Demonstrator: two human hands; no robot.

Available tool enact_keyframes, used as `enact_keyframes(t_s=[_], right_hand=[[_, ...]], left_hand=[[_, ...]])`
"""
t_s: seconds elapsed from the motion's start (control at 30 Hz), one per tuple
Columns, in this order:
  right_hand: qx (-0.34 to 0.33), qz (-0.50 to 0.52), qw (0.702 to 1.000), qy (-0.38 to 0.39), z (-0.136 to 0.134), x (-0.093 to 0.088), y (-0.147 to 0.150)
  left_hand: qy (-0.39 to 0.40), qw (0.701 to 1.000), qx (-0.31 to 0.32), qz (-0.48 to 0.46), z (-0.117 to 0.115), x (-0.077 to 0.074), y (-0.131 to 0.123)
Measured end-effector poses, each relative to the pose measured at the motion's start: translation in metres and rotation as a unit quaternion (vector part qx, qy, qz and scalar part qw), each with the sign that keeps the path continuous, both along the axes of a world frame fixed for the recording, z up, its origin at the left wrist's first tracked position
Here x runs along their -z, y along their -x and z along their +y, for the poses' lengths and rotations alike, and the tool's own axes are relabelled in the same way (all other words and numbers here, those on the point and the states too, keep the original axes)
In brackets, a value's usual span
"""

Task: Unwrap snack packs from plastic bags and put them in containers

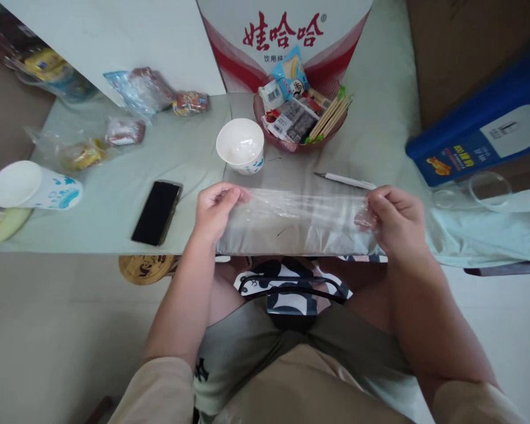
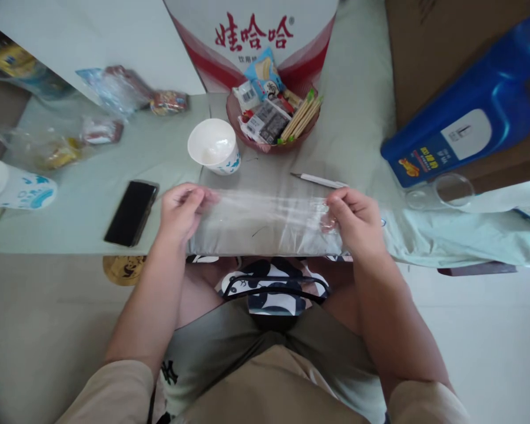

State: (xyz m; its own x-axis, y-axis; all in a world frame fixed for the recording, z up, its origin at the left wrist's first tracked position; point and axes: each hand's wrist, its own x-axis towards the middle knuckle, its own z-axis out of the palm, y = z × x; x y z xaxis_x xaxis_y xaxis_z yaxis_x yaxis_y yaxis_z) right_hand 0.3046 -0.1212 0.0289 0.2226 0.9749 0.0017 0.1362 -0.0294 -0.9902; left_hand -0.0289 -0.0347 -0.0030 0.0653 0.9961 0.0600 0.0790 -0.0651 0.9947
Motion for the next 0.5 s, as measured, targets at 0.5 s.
enact_keyframes(t_s=[0.5], right_hand=[[-0.411, 0.146, 0.858, 0.271, 0.013, 0.017, 0.047]], left_hand=[[0.329, 0.909, 0.255, -0.022, 0.007, -0.01, -0.059]])
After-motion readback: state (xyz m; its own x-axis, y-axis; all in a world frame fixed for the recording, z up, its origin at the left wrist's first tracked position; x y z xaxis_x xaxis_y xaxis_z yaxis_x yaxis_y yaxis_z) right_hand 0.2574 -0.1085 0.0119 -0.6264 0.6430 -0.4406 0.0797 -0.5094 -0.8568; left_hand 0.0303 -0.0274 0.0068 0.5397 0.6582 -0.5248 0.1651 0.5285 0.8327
